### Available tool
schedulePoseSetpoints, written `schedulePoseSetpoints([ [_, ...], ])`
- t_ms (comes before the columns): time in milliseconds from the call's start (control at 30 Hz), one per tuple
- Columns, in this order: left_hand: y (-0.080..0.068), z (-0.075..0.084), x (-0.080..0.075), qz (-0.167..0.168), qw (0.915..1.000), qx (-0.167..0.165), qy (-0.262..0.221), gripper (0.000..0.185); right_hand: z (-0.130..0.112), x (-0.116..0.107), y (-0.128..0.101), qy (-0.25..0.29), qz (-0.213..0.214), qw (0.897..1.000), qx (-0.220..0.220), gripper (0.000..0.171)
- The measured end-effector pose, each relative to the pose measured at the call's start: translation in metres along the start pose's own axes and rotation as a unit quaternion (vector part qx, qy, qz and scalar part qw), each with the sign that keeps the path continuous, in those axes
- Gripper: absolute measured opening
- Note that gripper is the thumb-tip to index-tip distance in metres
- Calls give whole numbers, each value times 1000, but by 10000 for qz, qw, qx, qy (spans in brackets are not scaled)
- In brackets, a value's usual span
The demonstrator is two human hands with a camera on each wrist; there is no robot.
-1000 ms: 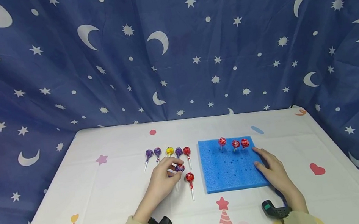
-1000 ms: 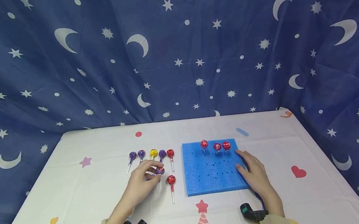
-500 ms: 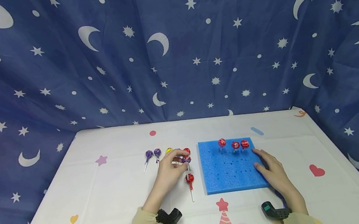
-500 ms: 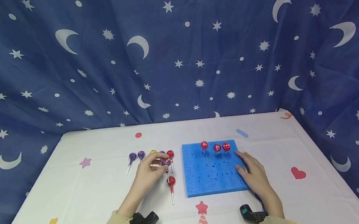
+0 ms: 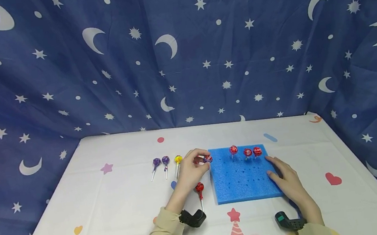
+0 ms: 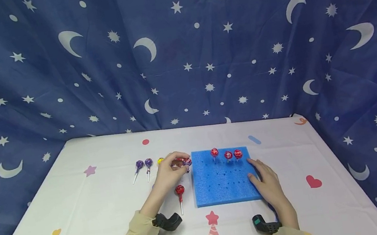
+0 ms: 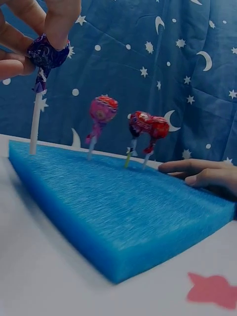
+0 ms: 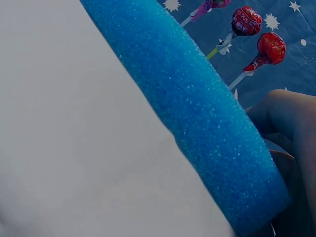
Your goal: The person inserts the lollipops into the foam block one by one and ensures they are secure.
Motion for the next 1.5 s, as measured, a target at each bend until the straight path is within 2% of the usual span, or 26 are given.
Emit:
schedulePoseSetpoints([
  [200, 8, 5, 9, -86, 9996, 39, -252, 25, 1, 1, 0, 40, -87, 9999, 48, 55],
  [500, 21, 8, 18, 8, 9998, -94, -200, 23, 1, 1, -1, 23, -45, 10000, 29, 55],
  [933, 43, 3, 23, 179, 9995, -199, -167, 23, 0, 1, 1, 1, -76, 10000, 19, 55],
  [1500, 51, -10, 28, 377, 9985, -168, -347, 24, 0, 0, 2, -61, 8, 10000, 7, 55],
])
Point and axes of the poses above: each hand's wrist, its own y-axis towards the middle knuckle, its own x-axis out of the palm, z = x × y, the point moved 3 cm from there along y, towards the middle knuckle, and after that the axes turned 13 degrees about -z, right-handed, at the moved point
